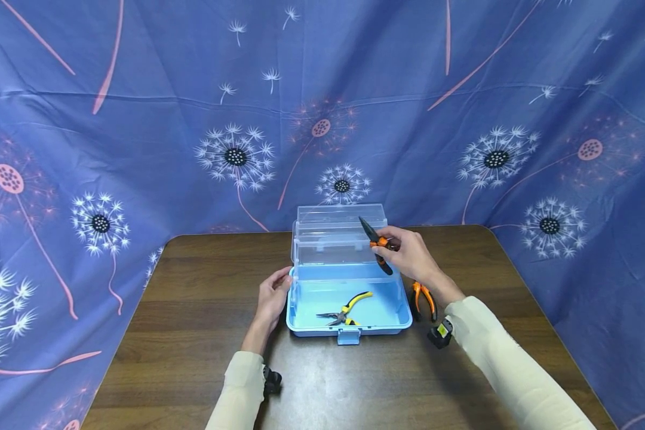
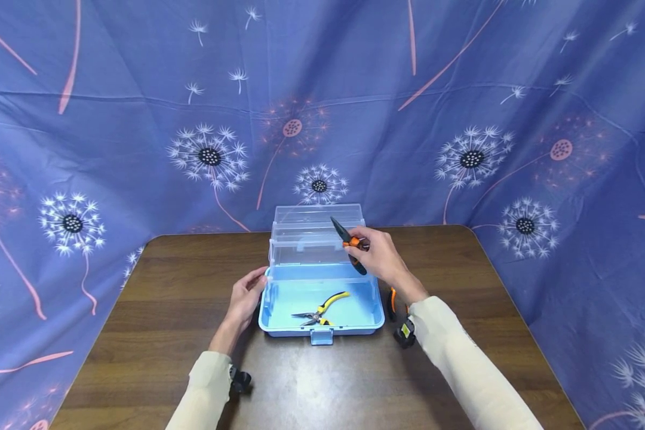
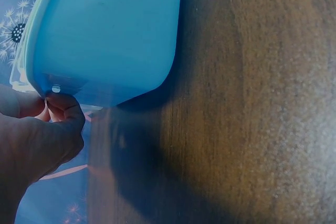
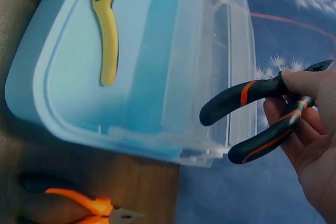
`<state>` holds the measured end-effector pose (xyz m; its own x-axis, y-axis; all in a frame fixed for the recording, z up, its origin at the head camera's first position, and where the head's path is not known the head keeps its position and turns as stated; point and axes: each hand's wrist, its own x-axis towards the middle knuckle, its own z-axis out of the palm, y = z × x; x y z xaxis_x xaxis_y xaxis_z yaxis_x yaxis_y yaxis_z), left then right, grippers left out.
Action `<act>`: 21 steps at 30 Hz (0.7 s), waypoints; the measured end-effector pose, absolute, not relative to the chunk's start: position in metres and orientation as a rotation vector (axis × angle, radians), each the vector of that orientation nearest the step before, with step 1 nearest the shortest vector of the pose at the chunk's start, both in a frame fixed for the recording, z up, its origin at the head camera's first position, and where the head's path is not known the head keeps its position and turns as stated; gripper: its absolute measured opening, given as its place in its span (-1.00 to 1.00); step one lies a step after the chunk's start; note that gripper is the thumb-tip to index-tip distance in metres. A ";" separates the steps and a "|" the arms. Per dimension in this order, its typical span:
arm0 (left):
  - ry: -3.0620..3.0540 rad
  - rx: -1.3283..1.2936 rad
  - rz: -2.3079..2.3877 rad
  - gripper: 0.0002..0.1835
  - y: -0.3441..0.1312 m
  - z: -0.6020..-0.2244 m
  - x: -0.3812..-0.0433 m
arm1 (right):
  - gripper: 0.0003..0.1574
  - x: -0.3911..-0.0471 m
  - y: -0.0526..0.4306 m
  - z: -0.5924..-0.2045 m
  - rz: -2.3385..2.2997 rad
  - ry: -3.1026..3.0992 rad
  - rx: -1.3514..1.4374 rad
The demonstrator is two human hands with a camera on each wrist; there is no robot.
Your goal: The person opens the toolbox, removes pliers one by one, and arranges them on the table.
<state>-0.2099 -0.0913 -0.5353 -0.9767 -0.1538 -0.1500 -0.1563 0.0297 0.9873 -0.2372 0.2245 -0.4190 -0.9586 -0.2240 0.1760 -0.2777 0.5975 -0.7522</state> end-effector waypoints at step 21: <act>2.233 -0.369 2.139 -0.64 -0.091 -0.536 -0.211 | -0.46 -0.231 0.301 -0.429 1.464 -2.665 0.153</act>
<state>-0.2111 -0.0912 -0.5356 -0.9716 -0.1509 -0.1824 -0.1888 0.0289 0.9816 -0.2306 0.3005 -0.4290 -0.9902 -0.0409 0.1332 -0.1344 0.5333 -0.8352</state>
